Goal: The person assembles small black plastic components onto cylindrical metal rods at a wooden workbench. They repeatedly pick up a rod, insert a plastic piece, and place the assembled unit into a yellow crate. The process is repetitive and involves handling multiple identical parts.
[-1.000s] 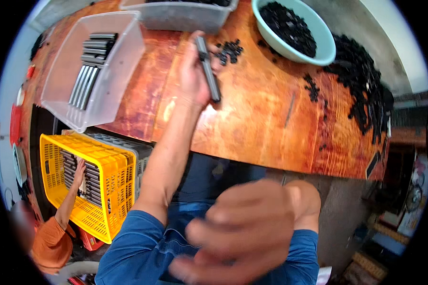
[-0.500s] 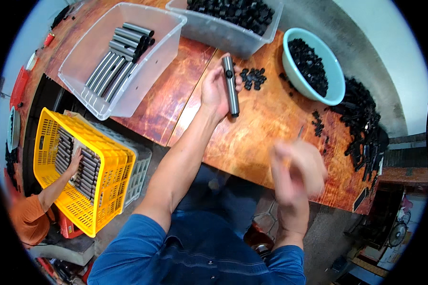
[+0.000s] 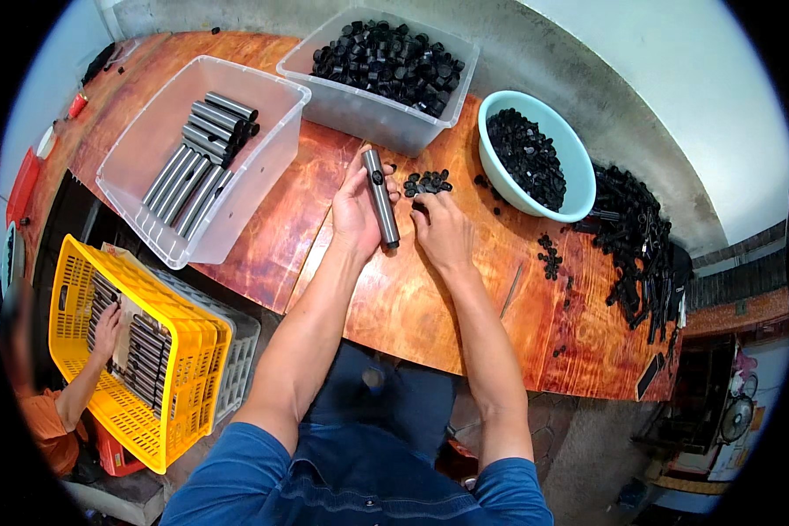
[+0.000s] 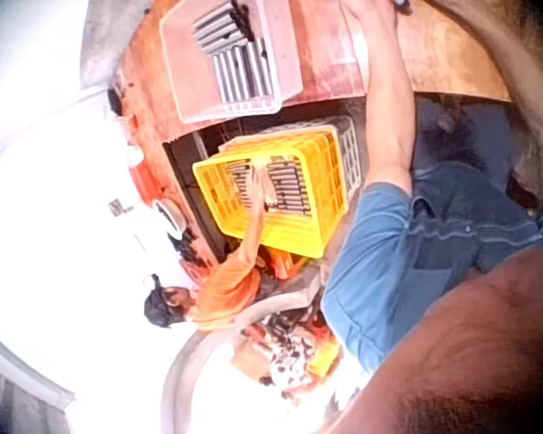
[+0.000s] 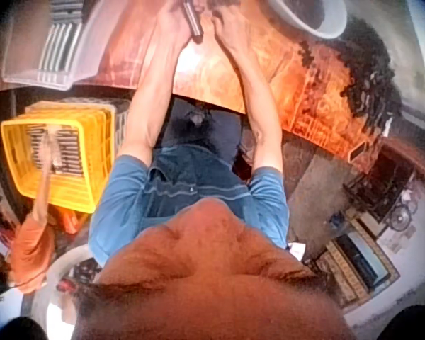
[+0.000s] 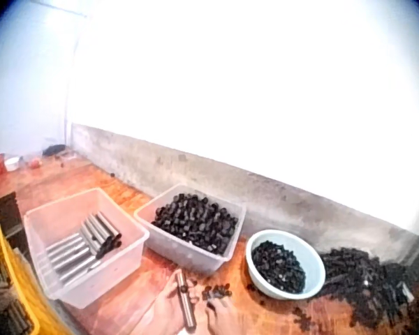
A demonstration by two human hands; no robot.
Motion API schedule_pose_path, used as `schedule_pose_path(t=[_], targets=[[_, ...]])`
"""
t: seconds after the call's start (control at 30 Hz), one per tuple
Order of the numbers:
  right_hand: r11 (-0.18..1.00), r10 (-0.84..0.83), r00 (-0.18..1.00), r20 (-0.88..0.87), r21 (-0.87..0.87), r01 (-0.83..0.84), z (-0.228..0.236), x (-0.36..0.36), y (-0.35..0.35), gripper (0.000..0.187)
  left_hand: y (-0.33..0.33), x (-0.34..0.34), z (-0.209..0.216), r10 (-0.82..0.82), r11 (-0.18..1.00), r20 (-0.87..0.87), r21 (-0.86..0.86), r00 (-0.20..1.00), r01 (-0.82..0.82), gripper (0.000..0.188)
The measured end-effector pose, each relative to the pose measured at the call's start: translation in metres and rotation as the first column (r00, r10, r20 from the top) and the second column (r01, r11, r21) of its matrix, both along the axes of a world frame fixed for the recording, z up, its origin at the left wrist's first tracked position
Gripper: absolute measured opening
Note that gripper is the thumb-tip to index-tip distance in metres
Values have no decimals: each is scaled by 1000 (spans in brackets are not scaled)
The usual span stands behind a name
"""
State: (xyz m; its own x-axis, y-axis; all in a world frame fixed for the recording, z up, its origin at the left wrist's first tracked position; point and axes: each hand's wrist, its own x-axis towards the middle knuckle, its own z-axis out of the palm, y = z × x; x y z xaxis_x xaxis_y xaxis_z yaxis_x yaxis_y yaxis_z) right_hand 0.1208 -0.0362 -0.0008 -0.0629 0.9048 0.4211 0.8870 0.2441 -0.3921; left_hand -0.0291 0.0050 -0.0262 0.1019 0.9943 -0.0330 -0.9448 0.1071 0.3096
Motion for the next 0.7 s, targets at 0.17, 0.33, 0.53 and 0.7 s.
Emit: schedule_pose_path(t=[0.17, 0.33, 0.53, 0.7], targets=[[998, 62, 996, 64, -4, -62, -6, 6, -3, 18, -2, 0, 3, -25, 999, -31, -31, 999, 24, 42], [987, -8, 965, -260, -159, -34, -11, 18, -11, 15, -6, 3, 8, -73, 997, -55, -28, 996, 72, 43], [988, -89, 986, -138, -135, 70, -7, 41, -18, 17, -6, 4, 2, -123, 992, -83, -25, 989, 122, 45], [969, -170, 957, -236, -219, 118, -2, 67, -20, 20, -5, 6, 3, -160, 987, -114, -18, 981, 159, 44]])
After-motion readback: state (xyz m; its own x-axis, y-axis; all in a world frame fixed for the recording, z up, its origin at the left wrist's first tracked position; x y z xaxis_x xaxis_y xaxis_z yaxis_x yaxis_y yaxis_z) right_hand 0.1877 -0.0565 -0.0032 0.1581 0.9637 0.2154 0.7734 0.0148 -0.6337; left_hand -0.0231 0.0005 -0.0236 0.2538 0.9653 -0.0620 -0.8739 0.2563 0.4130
